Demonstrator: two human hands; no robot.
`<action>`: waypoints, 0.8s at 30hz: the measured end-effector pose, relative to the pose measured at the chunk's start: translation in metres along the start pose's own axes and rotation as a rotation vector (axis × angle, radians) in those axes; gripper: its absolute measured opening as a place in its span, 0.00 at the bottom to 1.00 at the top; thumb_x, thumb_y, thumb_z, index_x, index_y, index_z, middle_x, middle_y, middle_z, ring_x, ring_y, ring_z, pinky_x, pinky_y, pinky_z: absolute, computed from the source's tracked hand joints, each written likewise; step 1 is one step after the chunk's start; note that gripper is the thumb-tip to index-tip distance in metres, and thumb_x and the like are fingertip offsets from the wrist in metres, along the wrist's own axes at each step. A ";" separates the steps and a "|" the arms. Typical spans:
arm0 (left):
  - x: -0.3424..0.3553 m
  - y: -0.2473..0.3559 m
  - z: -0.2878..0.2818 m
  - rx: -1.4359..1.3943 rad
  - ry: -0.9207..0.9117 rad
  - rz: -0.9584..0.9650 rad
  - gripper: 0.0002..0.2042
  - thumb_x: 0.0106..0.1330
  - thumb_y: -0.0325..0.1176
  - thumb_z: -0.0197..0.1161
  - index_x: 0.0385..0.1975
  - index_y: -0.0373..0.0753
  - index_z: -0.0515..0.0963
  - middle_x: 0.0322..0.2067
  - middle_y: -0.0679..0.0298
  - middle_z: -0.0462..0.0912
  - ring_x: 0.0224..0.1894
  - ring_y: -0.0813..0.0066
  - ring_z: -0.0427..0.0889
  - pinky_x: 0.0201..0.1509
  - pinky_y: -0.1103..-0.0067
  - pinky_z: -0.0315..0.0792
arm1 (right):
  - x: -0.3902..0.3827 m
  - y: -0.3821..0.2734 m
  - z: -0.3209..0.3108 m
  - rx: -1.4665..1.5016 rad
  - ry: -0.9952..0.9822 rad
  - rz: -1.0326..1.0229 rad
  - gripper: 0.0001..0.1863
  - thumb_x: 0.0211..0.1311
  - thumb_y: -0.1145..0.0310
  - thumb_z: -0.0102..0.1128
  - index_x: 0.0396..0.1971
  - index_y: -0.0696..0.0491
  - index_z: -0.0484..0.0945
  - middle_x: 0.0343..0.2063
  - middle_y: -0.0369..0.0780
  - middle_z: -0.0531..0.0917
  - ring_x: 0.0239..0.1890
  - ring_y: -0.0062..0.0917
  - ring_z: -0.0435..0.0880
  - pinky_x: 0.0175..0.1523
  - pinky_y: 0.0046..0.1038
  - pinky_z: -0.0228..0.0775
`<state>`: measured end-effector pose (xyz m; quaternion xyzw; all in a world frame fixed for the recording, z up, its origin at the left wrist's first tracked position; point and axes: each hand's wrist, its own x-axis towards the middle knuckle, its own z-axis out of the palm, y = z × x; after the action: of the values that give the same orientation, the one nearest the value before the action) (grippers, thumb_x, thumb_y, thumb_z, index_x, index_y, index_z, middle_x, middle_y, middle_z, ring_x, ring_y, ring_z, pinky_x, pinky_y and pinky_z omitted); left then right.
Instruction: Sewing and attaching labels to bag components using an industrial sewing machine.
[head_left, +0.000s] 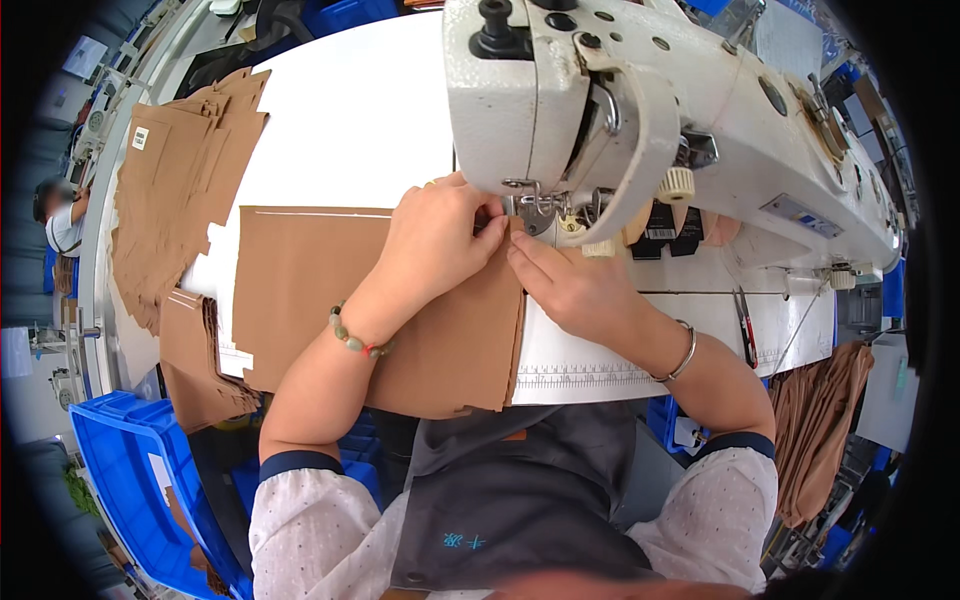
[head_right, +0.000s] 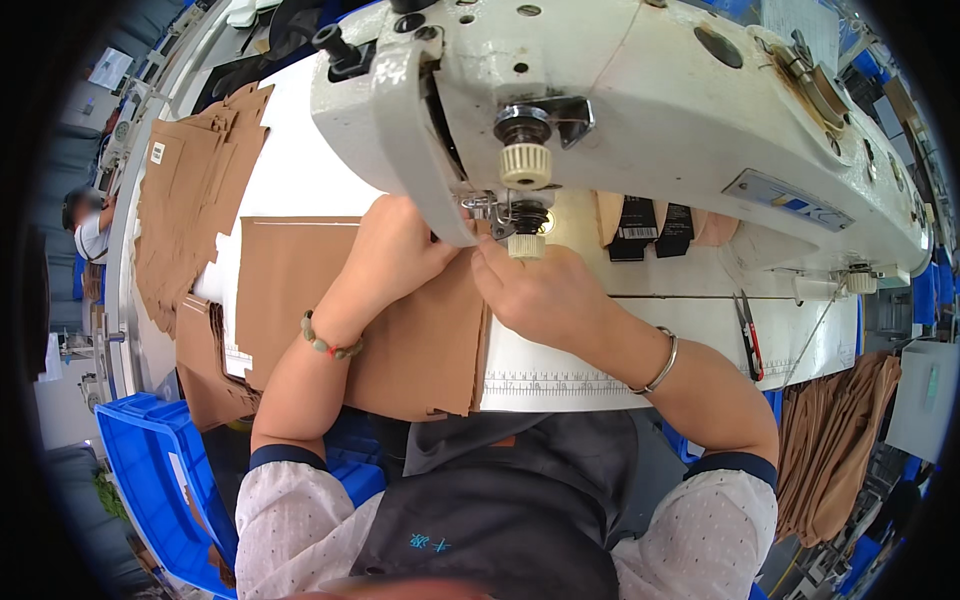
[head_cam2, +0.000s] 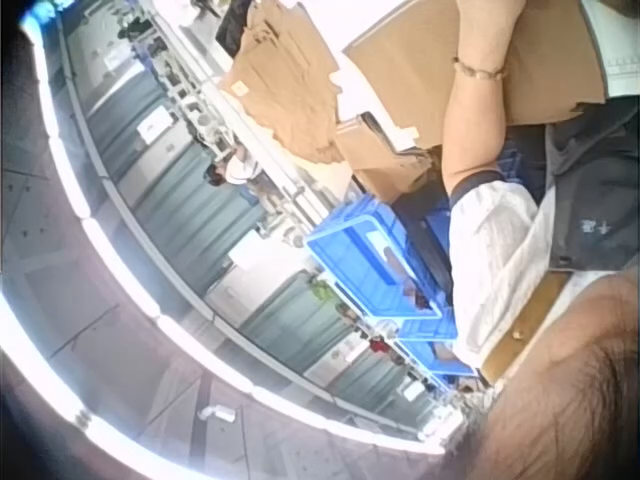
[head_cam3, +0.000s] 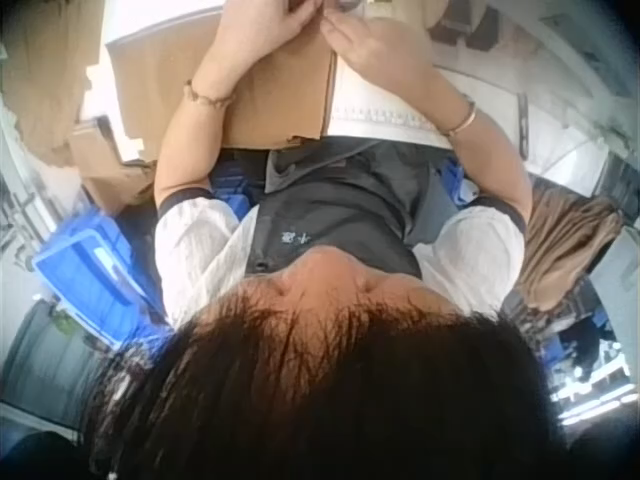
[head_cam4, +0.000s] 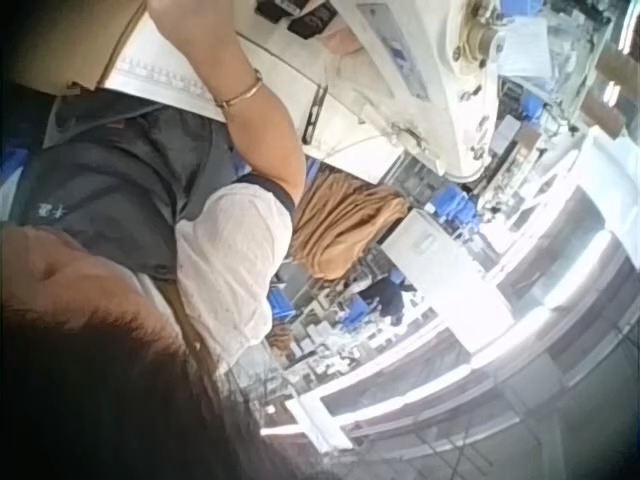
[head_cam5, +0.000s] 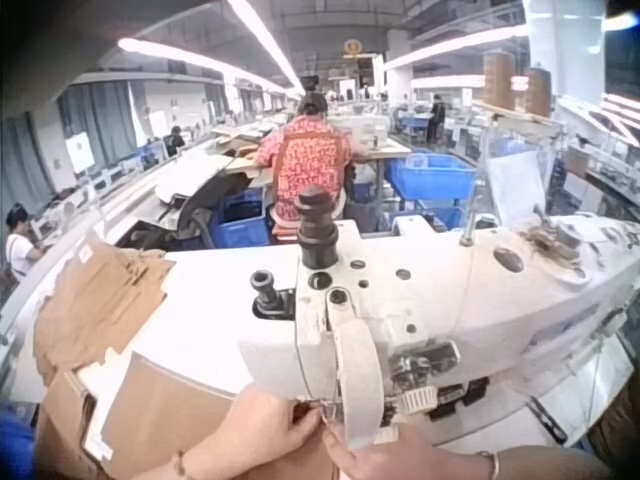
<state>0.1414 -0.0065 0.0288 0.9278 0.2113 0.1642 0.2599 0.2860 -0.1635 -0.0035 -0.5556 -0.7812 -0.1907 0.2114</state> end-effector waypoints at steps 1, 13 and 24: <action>0.001 0.001 0.000 0.000 -0.001 -0.001 0.06 0.58 0.32 0.67 0.27 0.37 0.84 0.27 0.56 0.84 0.29 0.55 0.83 0.35 0.65 0.77 | 0.000 0.000 0.000 -0.013 0.000 -0.002 0.12 0.51 0.72 0.62 0.36 0.59 0.84 0.47 0.46 0.87 0.17 0.20 0.78 0.20 0.22 0.65; 0.023 -0.009 0.001 -0.075 -0.060 -0.050 0.06 0.56 0.34 0.67 0.28 0.40 0.85 0.24 0.58 0.86 0.28 0.55 0.85 0.34 0.67 0.78 | 0.005 0.006 -0.007 -0.088 0.040 -0.016 0.12 0.51 0.73 0.63 0.37 0.58 0.84 0.43 0.43 0.88 0.21 0.24 0.81 0.23 0.24 0.72; 0.025 -0.013 0.003 -0.099 0.017 0.017 0.07 0.56 0.35 0.69 0.31 0.43 0.86 0.28 0.60 0.87 0.32 0.54 0.85 0.36 0.67 0.78 | 0.010 0.007 -0.010 -0.111 0.039 -0.011 0.12 0.52 0.74 0.62 0.38 0.59 0.84 0.41 0.42 0.88 0.27 0.27 0.86 0.26 0.27 0.77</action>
<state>0.1601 0.0144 0.0241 0.9142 0.1971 0.1844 0.3023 0.2912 -0.1583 0.0109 -0.5585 -0.7681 -0.2457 0.1943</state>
